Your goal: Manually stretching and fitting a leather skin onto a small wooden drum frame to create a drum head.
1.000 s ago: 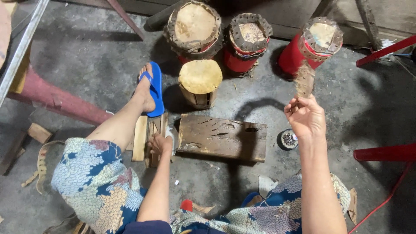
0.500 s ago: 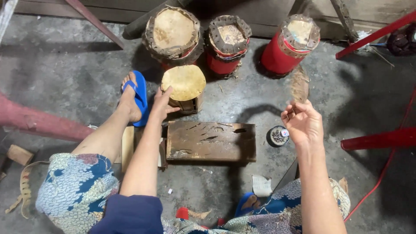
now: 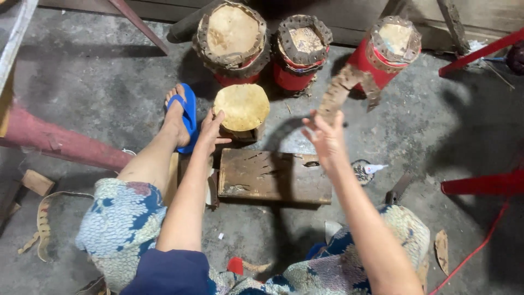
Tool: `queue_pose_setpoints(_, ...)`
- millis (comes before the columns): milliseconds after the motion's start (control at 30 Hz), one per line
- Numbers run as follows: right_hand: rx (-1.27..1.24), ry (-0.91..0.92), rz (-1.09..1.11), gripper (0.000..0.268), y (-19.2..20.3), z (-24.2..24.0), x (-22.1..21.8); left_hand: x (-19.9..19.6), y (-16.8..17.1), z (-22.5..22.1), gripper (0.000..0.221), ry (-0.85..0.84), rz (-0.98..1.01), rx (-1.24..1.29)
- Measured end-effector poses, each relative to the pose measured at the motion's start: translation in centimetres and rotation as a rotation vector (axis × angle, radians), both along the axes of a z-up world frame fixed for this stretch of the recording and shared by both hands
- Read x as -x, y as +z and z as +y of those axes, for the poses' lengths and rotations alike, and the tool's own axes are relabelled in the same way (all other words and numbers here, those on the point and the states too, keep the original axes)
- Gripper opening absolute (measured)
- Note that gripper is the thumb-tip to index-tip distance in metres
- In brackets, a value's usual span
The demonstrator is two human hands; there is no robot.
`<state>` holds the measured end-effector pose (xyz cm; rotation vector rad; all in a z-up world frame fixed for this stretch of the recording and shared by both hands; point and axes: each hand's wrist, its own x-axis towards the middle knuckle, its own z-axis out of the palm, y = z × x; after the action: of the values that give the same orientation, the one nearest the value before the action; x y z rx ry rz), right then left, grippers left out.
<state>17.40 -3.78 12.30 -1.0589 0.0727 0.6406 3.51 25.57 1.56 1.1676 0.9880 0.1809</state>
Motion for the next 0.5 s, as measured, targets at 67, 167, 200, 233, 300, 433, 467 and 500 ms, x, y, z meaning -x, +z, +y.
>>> queue_pose_setpoints(67, 0.032, 0.009, -0.095, 0.061, -3.3, 3.3, 0.0, -0.2, 0.4, -0.1, 0.076, 0.014, -0.003, 0.0)
queue_pose_setpoints(167, 0.089, 0.021, -0.216, 0.066, -5.4, 7.7, 0.9, -0.3, 1.5, -0.4, 0.074, 0.02, 0.002, -0.017)
queue_pose_setpoints(200, 0.114, 0.029, -0.24, 0.073, -5.6, 9.1, 1.3, -0.3, 2.0, -0.5, 0.073, 0.016, 0.012, -0.035)
queue_pose_setpoints(233, 0.11, 0.032, -0.24, 0.073, -6.4, 9.9, 1.1, -0.5, 2.2, -0.5, 0.073, 0.019, 0.012, -0.038)
queue_pose_setpoints(300, 0.189, 0.114, -0.308, 0.05, -8.1, 11.7, 1.2, -0.3, 2.3, -0.4, 0.078, 0.004, 0.026, -0.029)
queue_pose_setpoints(433, 0.134, 0.107, -0.378, 0.04, -5.9, 12.4, 1.7, -0.4, 4.9, -1.3, 0.07, 0.014, -0.007, -0.054)
queue_pose_setpoints(467, 0.114, 0.086, -0.371, 0.04, -5.9, 12.3, 1.6, -0.4, 4.8, -1.2, 0.068, -0.019, 0.027, -0.12)
queue_pose_setpoints(500, 0.093, 0.065, -0.363, 0.039, -5.8, 12.2, 1.5, -0.4, 4.8, -1.3, 0.066, -0.052, 0.06, -0.186)
